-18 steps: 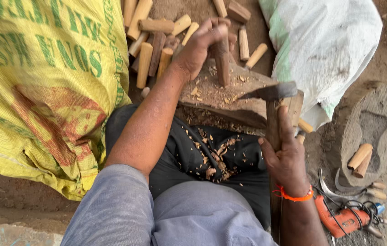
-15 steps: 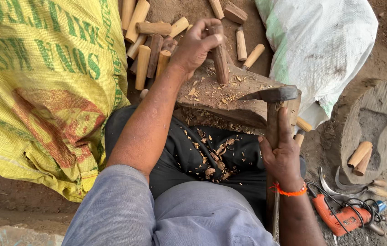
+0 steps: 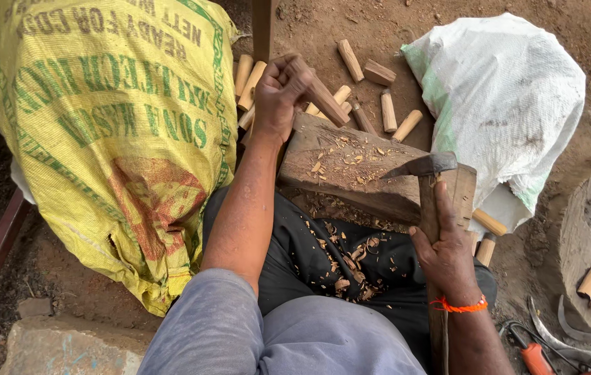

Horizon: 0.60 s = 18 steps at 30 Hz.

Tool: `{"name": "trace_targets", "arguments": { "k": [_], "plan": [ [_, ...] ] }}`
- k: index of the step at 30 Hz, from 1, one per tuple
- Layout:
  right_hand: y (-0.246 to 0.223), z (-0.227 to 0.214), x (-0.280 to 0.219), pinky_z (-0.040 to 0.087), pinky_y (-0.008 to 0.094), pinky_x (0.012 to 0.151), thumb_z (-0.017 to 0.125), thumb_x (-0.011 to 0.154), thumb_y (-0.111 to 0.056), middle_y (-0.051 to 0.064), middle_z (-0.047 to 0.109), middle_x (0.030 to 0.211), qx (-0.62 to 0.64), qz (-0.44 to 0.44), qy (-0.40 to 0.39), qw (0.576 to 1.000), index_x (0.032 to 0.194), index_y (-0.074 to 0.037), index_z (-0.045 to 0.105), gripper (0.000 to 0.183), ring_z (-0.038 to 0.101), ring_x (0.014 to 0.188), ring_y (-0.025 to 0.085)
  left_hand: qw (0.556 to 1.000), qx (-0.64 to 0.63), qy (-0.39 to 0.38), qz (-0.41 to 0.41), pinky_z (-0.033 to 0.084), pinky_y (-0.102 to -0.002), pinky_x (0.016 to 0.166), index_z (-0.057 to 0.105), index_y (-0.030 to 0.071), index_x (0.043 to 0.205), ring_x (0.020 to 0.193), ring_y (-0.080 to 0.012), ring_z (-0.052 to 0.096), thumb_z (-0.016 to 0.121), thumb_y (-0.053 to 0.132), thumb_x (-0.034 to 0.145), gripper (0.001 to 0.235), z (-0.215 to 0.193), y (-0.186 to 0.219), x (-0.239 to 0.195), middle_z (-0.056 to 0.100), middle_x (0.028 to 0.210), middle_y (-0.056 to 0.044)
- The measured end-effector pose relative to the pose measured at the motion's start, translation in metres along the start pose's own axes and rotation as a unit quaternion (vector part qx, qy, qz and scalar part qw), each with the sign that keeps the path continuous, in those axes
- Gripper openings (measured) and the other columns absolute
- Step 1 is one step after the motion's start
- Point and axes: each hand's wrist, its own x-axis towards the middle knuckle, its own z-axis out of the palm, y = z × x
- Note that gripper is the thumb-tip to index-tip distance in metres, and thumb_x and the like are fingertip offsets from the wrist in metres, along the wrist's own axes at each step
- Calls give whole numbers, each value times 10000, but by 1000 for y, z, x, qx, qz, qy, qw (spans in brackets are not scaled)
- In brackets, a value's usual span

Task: The person shapes small wooden cylinders using a hammer and a chisel against a wooden block. They pick up the wood pieces, position them on the block, and tap the chisel to remove shavings.

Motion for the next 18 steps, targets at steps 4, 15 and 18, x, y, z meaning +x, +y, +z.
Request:
{"name": "trace_targets", "arguments": {
  "k": [4, 15, 18],
  "plan": [
    [1, 0, 0, 520, 371, 1019, 709, 846, -56, 215, 660, 1354, 3, 54, -12, 998, 1644, -156, 279, 913, 655, 1264, 295, 953, 260, -148, 51, 624, -328, 941, 578, 101, 1152, 1037, -176, 709, 874, 267, 855, 452, 19, 14, -27, 713, 1136, -76],
    [-1, 1, -3, 485, 423, 1091, 701, 856, 28, 273, 616, 1451, 48, -68, 19, 996, 1652, -136, 285, 914, 609, 1344, 373, 619, 747, -242, -22, 448, -455, 1082, 600, 122, 1302, 1233, -271, 586, 816, 310, 873, 516, 59, 29, -73, 640, 1240, -114],
    [-2, 0, -7, 536, 408, 983, 750, 831, -24, 266, 647, 1353, -2, -16, 18, 1000, 1628, -148, 287, 930, 661, 1218, 375, 819, 525, -208, -101, 534, -388, 1041, 541, 111, 1371, 1187, -214, 679, 752, 294, 911, 538, 52, 26, -75, 677, 1275, -95]
  ]
}}
